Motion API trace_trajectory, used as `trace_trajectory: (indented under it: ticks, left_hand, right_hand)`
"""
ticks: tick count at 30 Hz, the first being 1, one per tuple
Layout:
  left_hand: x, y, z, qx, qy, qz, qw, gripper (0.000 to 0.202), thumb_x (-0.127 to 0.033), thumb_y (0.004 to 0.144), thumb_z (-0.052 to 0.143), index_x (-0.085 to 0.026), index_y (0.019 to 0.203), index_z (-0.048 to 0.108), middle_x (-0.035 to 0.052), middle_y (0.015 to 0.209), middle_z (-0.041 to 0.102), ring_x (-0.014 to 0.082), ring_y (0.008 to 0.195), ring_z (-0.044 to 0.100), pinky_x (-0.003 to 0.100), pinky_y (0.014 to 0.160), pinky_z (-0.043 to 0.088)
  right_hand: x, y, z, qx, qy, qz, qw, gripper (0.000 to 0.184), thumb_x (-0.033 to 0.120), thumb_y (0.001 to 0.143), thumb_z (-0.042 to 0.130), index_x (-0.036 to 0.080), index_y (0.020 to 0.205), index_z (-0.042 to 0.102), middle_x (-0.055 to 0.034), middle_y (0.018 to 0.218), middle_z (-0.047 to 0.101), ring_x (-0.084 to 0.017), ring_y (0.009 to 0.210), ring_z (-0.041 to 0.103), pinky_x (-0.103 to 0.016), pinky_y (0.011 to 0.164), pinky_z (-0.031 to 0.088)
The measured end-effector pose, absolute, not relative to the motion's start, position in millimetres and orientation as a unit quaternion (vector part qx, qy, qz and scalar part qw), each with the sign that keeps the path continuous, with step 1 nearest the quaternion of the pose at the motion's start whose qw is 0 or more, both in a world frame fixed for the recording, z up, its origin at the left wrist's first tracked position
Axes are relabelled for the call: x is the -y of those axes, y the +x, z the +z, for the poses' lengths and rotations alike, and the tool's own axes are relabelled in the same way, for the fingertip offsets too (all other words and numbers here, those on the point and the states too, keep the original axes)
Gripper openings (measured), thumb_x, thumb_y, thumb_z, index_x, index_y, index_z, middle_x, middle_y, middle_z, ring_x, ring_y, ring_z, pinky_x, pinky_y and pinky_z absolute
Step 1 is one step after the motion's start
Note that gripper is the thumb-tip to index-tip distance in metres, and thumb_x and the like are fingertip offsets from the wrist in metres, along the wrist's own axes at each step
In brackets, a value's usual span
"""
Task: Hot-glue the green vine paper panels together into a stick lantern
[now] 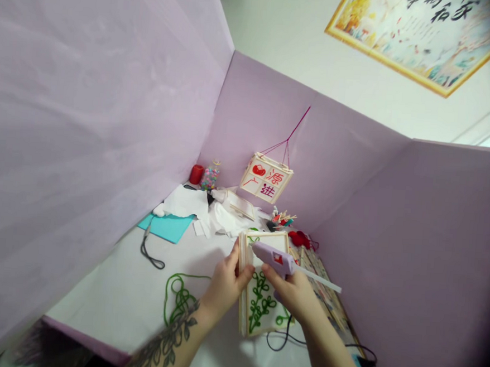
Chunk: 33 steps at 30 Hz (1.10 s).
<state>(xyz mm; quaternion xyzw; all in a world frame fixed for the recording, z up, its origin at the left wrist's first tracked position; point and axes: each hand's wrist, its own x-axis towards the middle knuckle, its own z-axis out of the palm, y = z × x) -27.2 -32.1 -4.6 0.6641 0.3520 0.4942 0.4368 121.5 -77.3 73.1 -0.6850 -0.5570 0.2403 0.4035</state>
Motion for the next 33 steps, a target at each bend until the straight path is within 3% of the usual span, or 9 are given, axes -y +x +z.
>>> trace_trajectory:
  ticks: [5, 11, 16, 21, 26, 33]
  left_hand:
    - [32, -28, -4, -0.355, 0.667, 0.489, 0.435, 0.076, -0.049, 0.092, 0.051, -0.008, 0.153, 0.028, 0.0111, 0.097, 0.071, 0.0235, 0.085, 0.066, 0.031, 0.076, 0.051]
    - [31, -27, -7, -0.352, 0.667, 0.493, 0.434, 0.077, -0.049, 0.092, 0.051, -0.009, 0.153, 0.028, 0.0091, 0.094, 0.071, 0.021, 0.078, 0.064, 0.029, 0.072, 0.05]
    - [31, -27, -7, -0.362, 0.672, 0.486, 0.425, 0.079, -0.052, 0.091, 0.052, -0.007, 0.152, 0.03, 0.005, 0.081, 0.067, 0.0176, 0.067, 0.058, 0.027, 0.066, 0.048]
    - [31, -28, -6, -0.363, 0.674, 0.487, 0.421, 0.079, -0.052, 0.091, 0.051, -0.007, 0.152, 0.031, 0.0047, 0.083, 0.066, 0.0179, 0.071, 0.058, 0.027, 0.069, 0.048]
    - [30, -28, -7, -0.368, 0.675, 0.485, 0.417, 0.08, -0.053, 0.09, 0.052, -0.008, 0.152, 0.03, 0.0014, 0.077, 0.062, 0.0152, 0.064, 0.053, 0.025, 0.063, 0.044]
    - [30, -27, -9, -0.376, 0.684, 0.479, 0.402, 0.08, -0.054, 0.09, 0.049, -0.004, 0.15, 0.032, 0.0038, 0.079, 0.062, 0.015, 0.064, 0.052, 0.025, 0.06, 0.042]
  right_hand:
    - [78, 123, 74, 0.561, -0.683, 0.253, 0.392, 0.043, 0.055, 0.077, 0.065, 0.017, 0.094, 0.075, -0.0083, 0.088, 0.076, -0.029, 0.087, 0.069, -0.042, 0.081, 0.053]
    - [80, 127, 75, 0.578, -0.662, 0.266, 0.396, 0.049, 0.054, 0.077, 0.068, 0.018, 0.109, 0.074, -0.0105, 0.108, 0.075, -0.032, 0.103, 0.068, -0.048, 0.094, 0.05]
    - [81, 128, 78, 0.584, -0.657, 0.276, 0.389, 0.049, 0.053, 0.077, 0.068, 0.018, 0.11, 0.074, -0.0105, 0.107, 0.076, -0.031, 0.101, 0.068, -0.047, 0.092, 0.052]
    - [82, 136, 81, 0.599, -0.66, 0.26, 0.373, 0.046, 0.05, 0.075, 0.07, 0.018, 0.107, 0.075, -0.0095, 0.098, 0.076, -0.03, 0.093, 0.07, -0.042, 0.081, 0.056]
    - [82, 141, 77, 0.597, -0.659, 0.271, 0.368, 0.046, 0.051, 0.077, 0.069, 0.019, 0.11, 0.074, -0.0088, 0.097, 0.076, -0.03, 0.095, 0.069, -0.042, 0.081, 0.056]
    - [83, 145, 76, 0.61, -0.636, 0.271, 0.388, 0.041, 0.048, 0.074, 0.071, 0.019, 0.103, 0.075, -0.0079, 0.091, 0.076, -0.027, 0.088, 0.069, -0.04, 0.078, 0.056]
